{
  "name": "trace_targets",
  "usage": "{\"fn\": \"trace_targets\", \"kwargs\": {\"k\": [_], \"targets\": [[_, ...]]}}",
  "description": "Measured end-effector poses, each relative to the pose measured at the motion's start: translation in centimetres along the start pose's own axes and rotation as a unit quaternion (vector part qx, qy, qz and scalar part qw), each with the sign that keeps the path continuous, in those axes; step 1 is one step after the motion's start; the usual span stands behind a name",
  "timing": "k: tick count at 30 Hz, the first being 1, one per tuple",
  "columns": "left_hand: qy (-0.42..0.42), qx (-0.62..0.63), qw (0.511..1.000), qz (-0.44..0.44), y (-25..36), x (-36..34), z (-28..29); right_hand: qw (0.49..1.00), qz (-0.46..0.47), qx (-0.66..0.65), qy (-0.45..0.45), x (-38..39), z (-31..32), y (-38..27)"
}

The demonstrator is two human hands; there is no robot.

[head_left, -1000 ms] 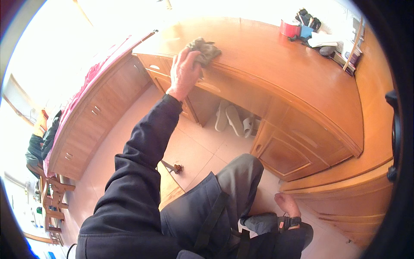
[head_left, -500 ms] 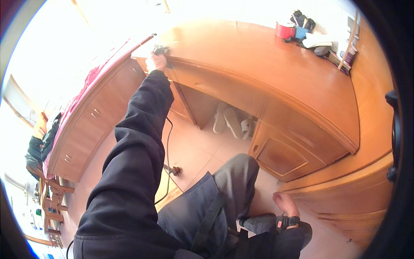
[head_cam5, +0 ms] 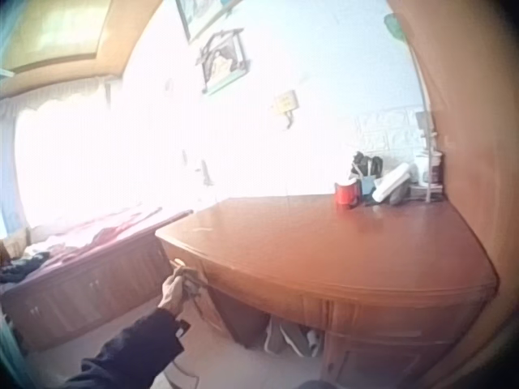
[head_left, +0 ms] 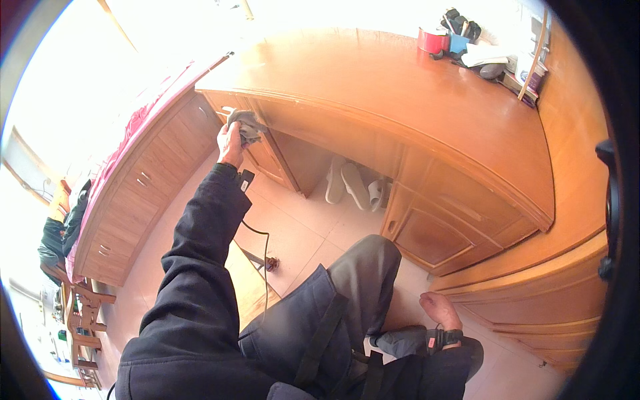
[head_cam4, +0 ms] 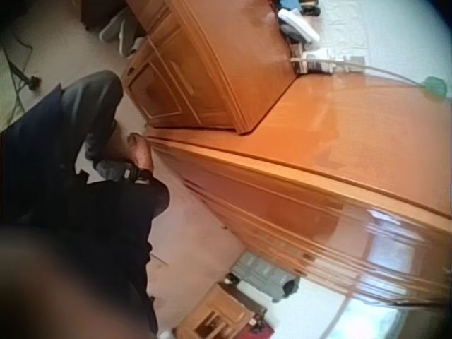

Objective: The person kneels and wipes the side and top surfaces of a wooden cabinet using a cloth. The person moves around the cabinet to reach different areas, including the edges and corners.

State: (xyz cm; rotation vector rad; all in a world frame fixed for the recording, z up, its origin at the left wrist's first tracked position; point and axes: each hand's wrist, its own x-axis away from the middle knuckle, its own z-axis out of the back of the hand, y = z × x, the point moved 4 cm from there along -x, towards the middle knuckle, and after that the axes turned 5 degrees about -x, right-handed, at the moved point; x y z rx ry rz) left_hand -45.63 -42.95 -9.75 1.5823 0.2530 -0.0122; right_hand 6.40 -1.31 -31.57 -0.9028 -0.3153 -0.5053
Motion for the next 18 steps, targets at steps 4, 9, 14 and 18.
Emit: {"fn": "trace_targets", "kwargs": {"k": [4,9,14,18], "targets": [[-0.048,-0.007,0.993,-0.107,5.6,3.5,-2.3,1.000,0.003,0.002,0.002,-0.2,-0.3,0.2],[-0.137,-0.064,0.959,-0.241,10.8,8.1,-6.8,0.997,0.068,0.046,0.010,-0.5,-0.3,0.6],[-0.168,-0.138,0.947,-0.238,11.1,12.7,-10.8,0.993,0.041,0.107,-0.001,-1.1,-1.0,1.3],[-0.300,-0.200,0.866,-0.348,12.5,19.2,-15.0,0.992,0.095,0.039,0.075,-0.8,-0.1,0.0]]}}
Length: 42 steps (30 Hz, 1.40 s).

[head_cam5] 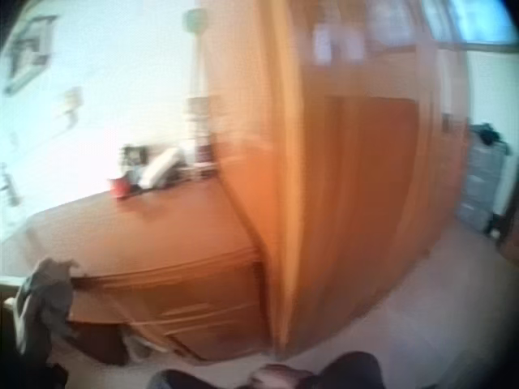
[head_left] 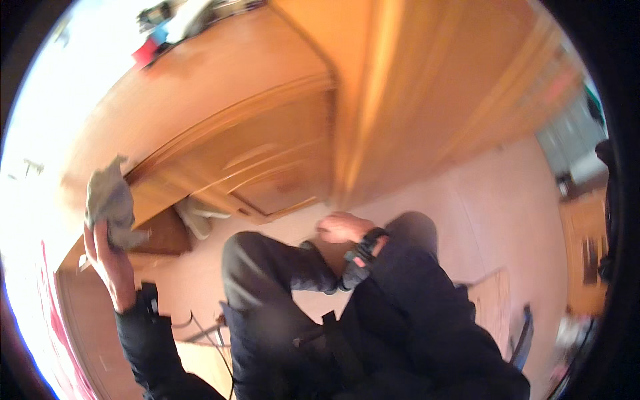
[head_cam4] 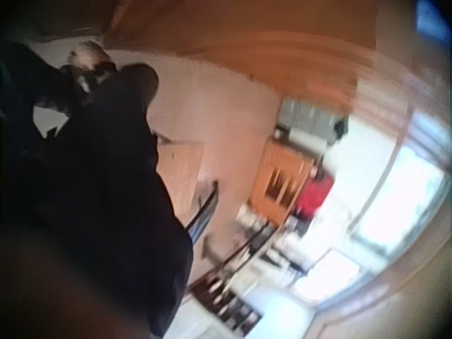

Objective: The person kneels and wipes the side and top surfaces of a wooden cabinet using a cloth. The person moves around the cabinet to reach different areas, including the edges and corners.

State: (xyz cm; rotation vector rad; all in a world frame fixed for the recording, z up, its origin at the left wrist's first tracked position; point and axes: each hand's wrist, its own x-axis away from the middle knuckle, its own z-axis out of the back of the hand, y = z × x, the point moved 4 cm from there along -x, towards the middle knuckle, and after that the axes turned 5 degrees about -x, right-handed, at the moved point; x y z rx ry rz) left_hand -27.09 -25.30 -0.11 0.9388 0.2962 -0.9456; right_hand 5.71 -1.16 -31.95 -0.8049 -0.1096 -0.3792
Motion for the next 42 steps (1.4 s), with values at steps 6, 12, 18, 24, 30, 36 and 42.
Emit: {"fn": "trace_targets", "kwargs": {"k": [6,12,18,24,30,36,42], "targets": [[-0.200,0.373,0.894,0.144,7.1,5.3,-11.9,0.998,-0.064,-0.024,0.007,1.1,1.5,-1.9],[-0.360,0.366,0.847,0.135,13.7,9.4,-19.4,0.980,0.031,-0.161,0.111,2.5,4.3,-4.1],[-0.448,0.389,0.794,0.131,14.8,11.0,-22.8,0.856,-0.025,-0.447,0.257,5.3,6.7,-3.4],[-0.480,0.395,0.772,0.131,15.1,12.4,-25.0,0.760,0.065,-0.590,0.264,9.6,8.5,-4.2],[-0.473,0.442,0.738,0.190,16.0,14.1,-27.2,0.779,0.153,-0.543,0.273,10.6,9.7,-7.1],[-0.454,0.492,0.698,0.255,17.3,14.7,-29.3,0.786,0.146,-0.463,0.383,11.9,10.0,-7.7],[-0.416,0.524,0.688,0.281,19.8,13.7,-30.2,0.804,0.098,-0.286,0.512,13.0,11.7,-7.3]]}}
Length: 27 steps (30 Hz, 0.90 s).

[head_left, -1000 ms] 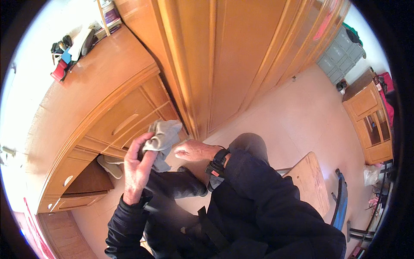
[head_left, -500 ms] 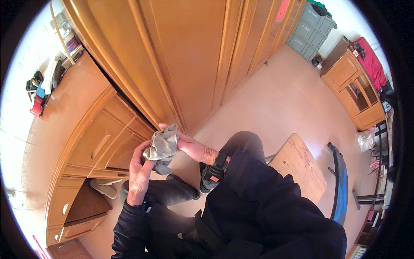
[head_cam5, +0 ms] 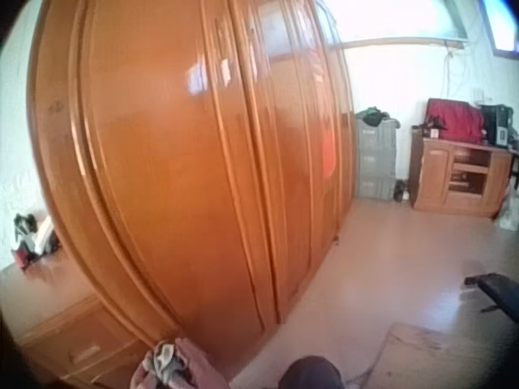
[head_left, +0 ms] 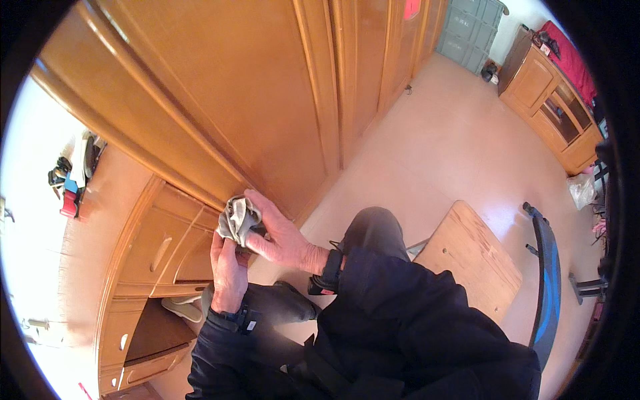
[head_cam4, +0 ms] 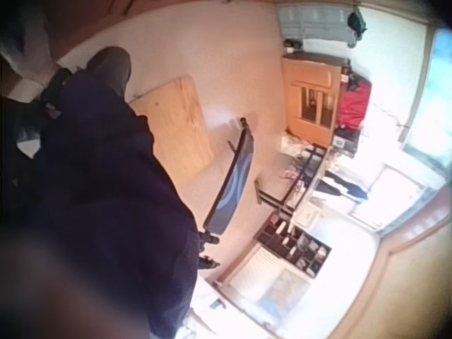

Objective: The person kneels and wipes the side and top surfaces of a wooden cabinet using a cloth. The person moves around the cabinet to reach different areas, including the edges and corners.

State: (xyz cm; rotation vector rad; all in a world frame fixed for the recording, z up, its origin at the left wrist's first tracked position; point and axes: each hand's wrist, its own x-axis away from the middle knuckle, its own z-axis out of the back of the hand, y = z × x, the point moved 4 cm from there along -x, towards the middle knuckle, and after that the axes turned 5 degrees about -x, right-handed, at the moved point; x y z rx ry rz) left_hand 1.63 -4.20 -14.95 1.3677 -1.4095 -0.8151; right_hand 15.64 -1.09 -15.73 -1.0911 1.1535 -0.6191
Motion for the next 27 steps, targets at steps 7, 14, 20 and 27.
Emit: {"fn": "trace_targets", "kwargs": {"k": [7,14,20,27], "targets": [[-0.047,0.041,0.998,0.028,0.3,-1.7,-2.7,0.995,0.057,0.084,-0.018,-0.3,2.4,-0.1],[-0.139,-0.056,0.985,0.080,-0.4,-2.2,-8.6,0.975,-0.018,0.039,0.217,-1.0,7.6,1.3],[-0.024,-0.116,0.993,-0.028,-1.0,-2.6,-4.4,0.951,-0.029,-0.042,0.306,-1.8,10.2,3.1],[0.022,-0.095,0.995,-0.003,-5.2,-4.2,1.9,0.950,0.138,0.088,0.266,-7.5,12.6,-10.9]]}}
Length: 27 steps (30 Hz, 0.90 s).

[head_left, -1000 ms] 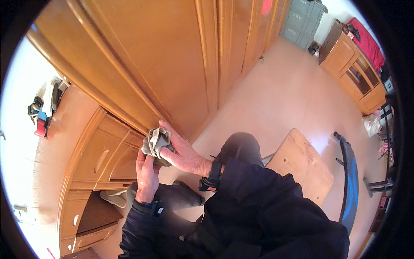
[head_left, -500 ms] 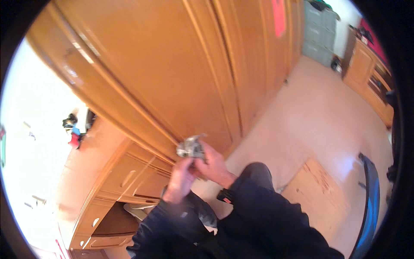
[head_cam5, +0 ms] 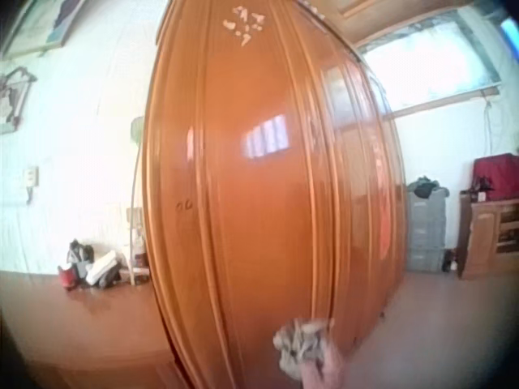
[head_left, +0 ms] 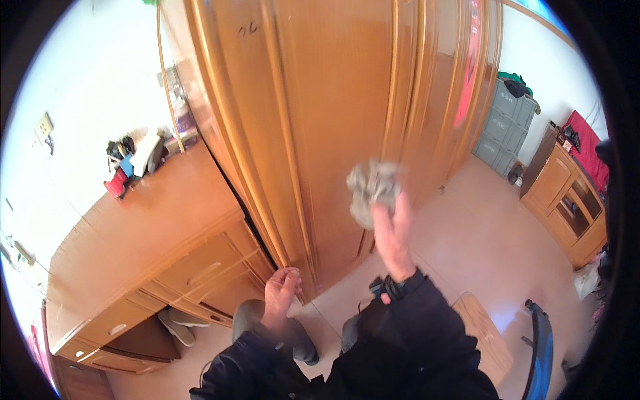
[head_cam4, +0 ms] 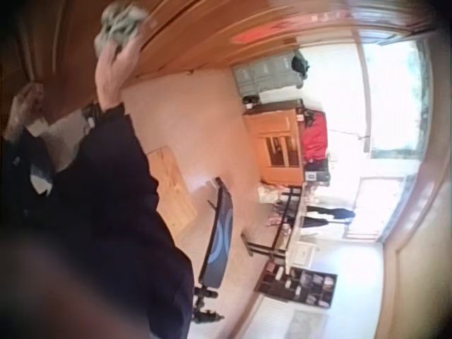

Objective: The person kneels and wipes the side and top surfaces of a wooden cabinet using a cloth. The person moves around the cabinet to reach different areas, including the edges and corners.

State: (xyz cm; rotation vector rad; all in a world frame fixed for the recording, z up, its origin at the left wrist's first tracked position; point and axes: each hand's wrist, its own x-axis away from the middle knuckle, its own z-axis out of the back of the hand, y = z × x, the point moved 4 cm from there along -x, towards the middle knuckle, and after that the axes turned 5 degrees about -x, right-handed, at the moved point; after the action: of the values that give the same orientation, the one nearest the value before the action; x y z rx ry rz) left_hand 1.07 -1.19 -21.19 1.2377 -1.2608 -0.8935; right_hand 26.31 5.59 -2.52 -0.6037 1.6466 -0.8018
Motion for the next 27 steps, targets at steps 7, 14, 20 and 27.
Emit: {"fn": "trace_targets", "kwargs": {"k": [7,14,20,27], "targets": [[0.067,-0.118,0.991,0.001,-1.6,-0.7,2.8,0.942,0.306,0.137,-0.028,-3.6,-4.8,-7.9],[0.071,-0.082,0.994,-0.019,-1.9,-1.4,2.5,0.908,0.326,0.230,-0.129,6.5,-9.2,1.0],[0.058,-0.145,0.987,-0.030,-1.9,-1.6,2.7,0.851,0.251,0.287,-0.362,9.8,-5.4,6.6],[0.049,-0.051,0.997,0.021,-1.6,-1.3,2.2,0.898,0.232,0.346,-0.143,-2.0,0.0,0.4]]}}
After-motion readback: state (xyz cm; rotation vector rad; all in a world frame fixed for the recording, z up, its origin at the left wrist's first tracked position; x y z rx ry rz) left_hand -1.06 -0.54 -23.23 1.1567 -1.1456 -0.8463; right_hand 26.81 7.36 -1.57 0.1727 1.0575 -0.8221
